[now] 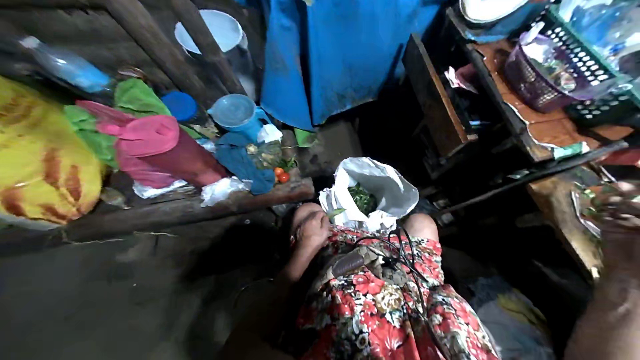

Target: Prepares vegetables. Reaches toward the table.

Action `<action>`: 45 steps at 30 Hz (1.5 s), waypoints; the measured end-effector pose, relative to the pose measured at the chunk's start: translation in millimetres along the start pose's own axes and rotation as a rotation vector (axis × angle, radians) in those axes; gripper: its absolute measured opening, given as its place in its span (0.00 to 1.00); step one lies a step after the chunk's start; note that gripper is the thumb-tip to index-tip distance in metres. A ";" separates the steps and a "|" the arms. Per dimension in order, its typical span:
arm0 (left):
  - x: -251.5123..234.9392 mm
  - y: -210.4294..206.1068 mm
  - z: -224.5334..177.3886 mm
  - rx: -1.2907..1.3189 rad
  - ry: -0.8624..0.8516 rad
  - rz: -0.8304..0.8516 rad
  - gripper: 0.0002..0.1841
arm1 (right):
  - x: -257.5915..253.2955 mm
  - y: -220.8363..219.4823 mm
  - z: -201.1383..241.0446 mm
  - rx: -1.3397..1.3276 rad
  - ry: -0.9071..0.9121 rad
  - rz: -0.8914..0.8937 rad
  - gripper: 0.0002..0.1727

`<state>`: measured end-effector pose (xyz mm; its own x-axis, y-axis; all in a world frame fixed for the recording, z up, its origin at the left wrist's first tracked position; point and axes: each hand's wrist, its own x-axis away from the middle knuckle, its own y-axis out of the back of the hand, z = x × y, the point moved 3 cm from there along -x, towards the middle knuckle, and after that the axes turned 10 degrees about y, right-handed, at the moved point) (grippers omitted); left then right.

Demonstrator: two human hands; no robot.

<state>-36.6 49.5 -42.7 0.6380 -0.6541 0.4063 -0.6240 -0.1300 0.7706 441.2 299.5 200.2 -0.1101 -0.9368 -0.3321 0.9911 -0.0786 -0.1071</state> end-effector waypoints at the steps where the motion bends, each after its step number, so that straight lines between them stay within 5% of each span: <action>1: -5.0 -1.9 2.2 0.027 -0.020 -0.066 0.19 | 13.3 -8.4 -10.0 -0.059 -0.024 0.101 0.17; 7: -3.2 22.0 -38.0 0.502 0.108 0.098 0.14 | 104.3 -97.6 -62.2 -0.282 -0.276 0.349 0.30; 16: 34.1 36.6 -104.0 1.017 -0.107 0.353 0.11 | 180.8 -159.6 -94.4 -0.076 -0.462 0.777 0.21; 25: 57.1 36.3 -121.6 0.941 -0.215 0.410 0.09 | 184.3 -164.2 -82.5 0.062 -0.408 0.852 0.28; 37: 54.5 33.5 -118.7 0.832 -0.255 0.209 0.08 | 176.3 -162.2 -91.4 0.071 -0.334 0.778 0.14; 45: 42.0 56.9 -137.8 0.751 -0.263 0.197 0.09 | 145.3 -177.1 -88.4 0.253 -0.277 0.838 0.16</action>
<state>16.8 117.3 85.9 0.4165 -0.8584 0.2994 -0.9091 -0.3975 0.1248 243.1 207.4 88.0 0.6413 -0.7667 0.0316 0.7290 0.6216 0.2866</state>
